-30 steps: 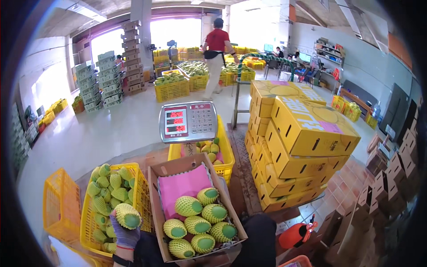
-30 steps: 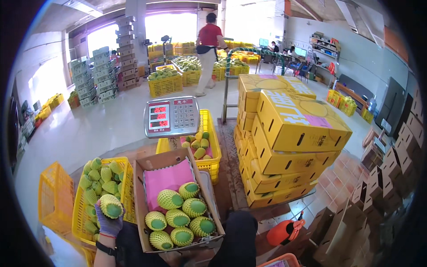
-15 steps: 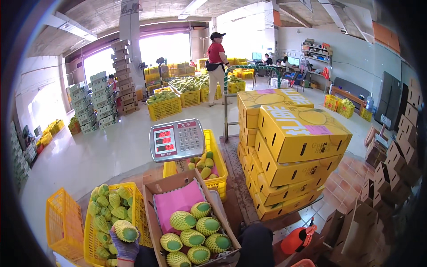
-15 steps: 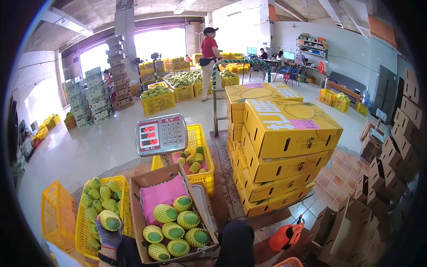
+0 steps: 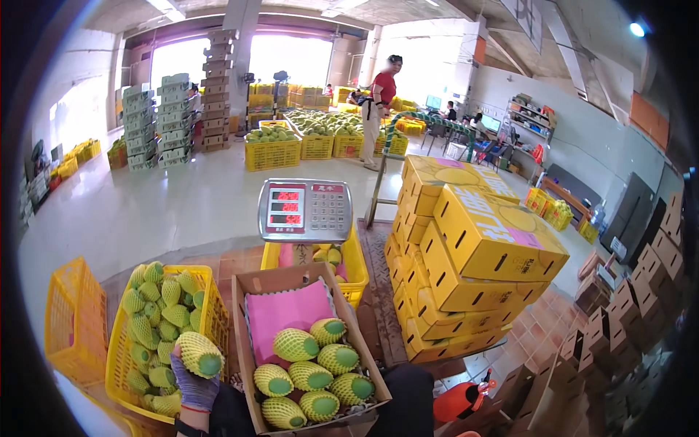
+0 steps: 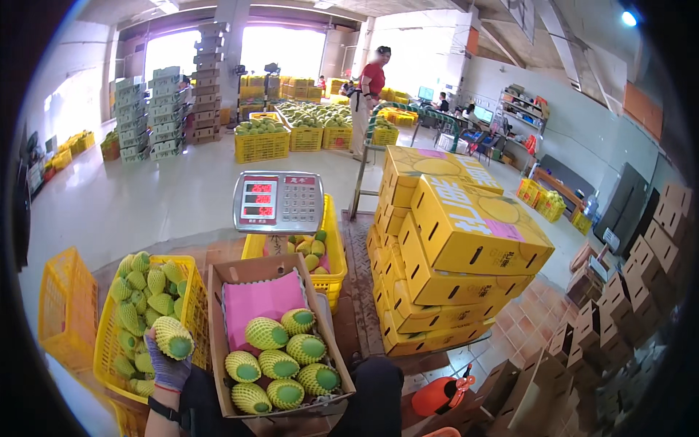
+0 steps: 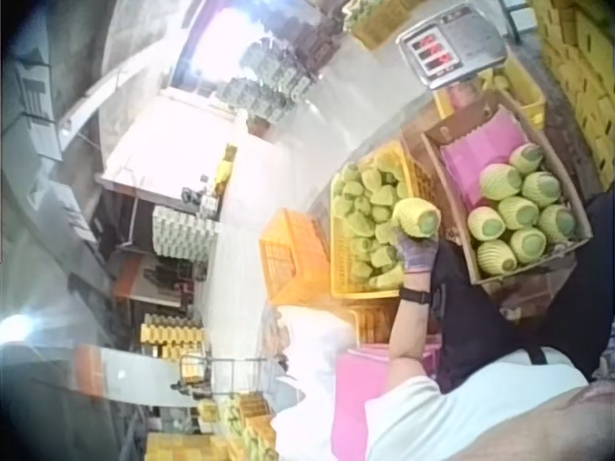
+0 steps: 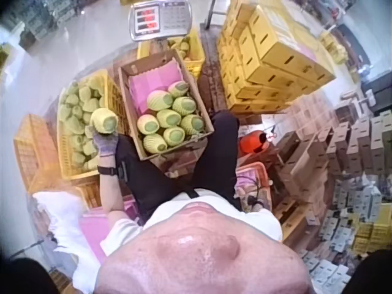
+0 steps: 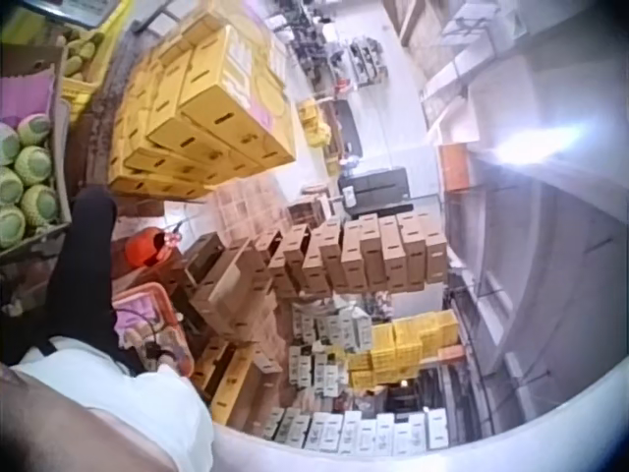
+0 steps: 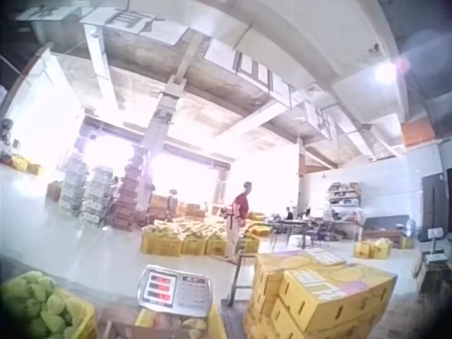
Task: Packing mangoes into boxes and weighing them in a produce shop.
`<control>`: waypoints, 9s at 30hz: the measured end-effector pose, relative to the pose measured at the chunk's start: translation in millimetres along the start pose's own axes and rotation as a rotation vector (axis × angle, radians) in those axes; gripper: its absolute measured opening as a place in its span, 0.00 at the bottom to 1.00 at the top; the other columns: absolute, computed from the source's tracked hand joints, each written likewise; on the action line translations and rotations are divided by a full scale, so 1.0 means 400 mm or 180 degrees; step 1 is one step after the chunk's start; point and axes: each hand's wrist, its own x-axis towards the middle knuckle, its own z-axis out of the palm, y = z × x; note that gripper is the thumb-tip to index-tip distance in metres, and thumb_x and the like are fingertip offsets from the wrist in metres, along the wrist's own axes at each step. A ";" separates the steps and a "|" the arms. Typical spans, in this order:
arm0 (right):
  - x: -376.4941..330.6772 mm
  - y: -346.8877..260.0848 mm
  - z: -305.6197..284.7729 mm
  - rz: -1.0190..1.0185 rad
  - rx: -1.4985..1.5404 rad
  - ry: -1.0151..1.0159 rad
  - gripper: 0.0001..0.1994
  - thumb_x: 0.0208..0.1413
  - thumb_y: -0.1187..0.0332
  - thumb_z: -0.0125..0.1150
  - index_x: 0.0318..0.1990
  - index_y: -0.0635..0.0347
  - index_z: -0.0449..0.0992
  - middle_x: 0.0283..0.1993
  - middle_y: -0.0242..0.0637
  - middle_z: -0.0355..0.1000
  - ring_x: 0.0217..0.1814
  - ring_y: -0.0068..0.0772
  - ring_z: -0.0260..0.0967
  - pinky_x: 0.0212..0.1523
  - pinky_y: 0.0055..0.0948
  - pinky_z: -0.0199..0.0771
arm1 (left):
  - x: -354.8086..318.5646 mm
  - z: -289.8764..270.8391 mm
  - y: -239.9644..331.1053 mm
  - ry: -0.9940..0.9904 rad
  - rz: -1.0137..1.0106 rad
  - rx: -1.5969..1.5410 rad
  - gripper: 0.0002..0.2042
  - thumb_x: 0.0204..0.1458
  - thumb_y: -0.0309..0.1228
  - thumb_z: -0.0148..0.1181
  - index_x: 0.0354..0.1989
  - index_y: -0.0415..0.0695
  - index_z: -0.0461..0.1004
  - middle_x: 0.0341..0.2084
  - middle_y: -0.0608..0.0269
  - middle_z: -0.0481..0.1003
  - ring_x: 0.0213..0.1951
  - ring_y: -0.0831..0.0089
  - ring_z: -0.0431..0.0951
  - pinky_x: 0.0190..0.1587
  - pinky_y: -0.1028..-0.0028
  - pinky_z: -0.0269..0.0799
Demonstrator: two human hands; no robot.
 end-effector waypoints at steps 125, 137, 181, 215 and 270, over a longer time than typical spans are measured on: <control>-1.120 -0.516 0.933 -0.3175 -0.1033 -0.5468 0.25 0.51 0.63 0.60 0.55 0.57 0.60 0.48 0.43 0.66 0.46 0.31 0.65 0.44 0.24 0.69 | -0.010 -0.013 -0.036 -0.0376 -0.0284 -0.0210 0.25 0.49 0.44 0.56 0.51 0.42 0.64 0.43 0.58 0.71 0.45 0.65 0.73 0.48 0.66 0.70; -1.174 -0.372 0.877 0.2679 -0.0351 -0.6246 0.25 0.59 0.50 0.41 0.55 0.60 0.61 0.52 0.45 0.66 0.50 0.46 0.67 0.51 0.43 0.70 | -0.001 0.001 -0.056 -0.0044 -0.0295 0.0177 0.18 0.49 0.43 0.55 0.42 0.43 0.69 0.36 0.62 0.73 0.37 0.70 0.75 0.41 0.71 0.72; -0.838 -0.533 1.189 -0.6100 -0.4220 -0.3748 0.35 0.48 0.64 0.58 0.64 0.54 0.49 0.63 0.57 0.46 0.64 0.59 0.46 0.61 0.43 0.51 | 0.142 -0.693 0.434 -0.0040 -0.3533 0.7521 0.50 0.25 0.52 0.71 0.61 0.46 0.54 0.56 0.53 0.63 0.55 0.58 0.65 0.55 0.63 0.62; -1.073 -0.420 0.781 0.2253 0.0669 -0.6548 0.39 0.33 0.73 0.57 0.61 0.58 0.54 0.60 0.41 0.57 0.61 0.41 0.56 0.60 0.40 0.58 | -0.151 0.168 0.013 -0.2103 0.0096 0.1927 0.29 0.41 0.31 0.65 0.53 0.42 0.62 0.50 0.58 0.64 0.54 0.66 0.64 0.56 0.67 0.58; -1.055 -0.372 0.763 0.2302 -0.1139 -0.6472 0.37 0.50 0.31 0.31 0.46 0.58 0.65 0.32 0.50 0.71 0.24 0.43 0.73 0.16 0.33 0.74 | -0.140 0.069 -0.085 0.0063 -0.0868 0.0251 0.21 0.57 0.47 0.43 0.46 0.42 0.68 0.39 0.62 0.74 0.41 0.72 0.75 0.46 0.72 0.70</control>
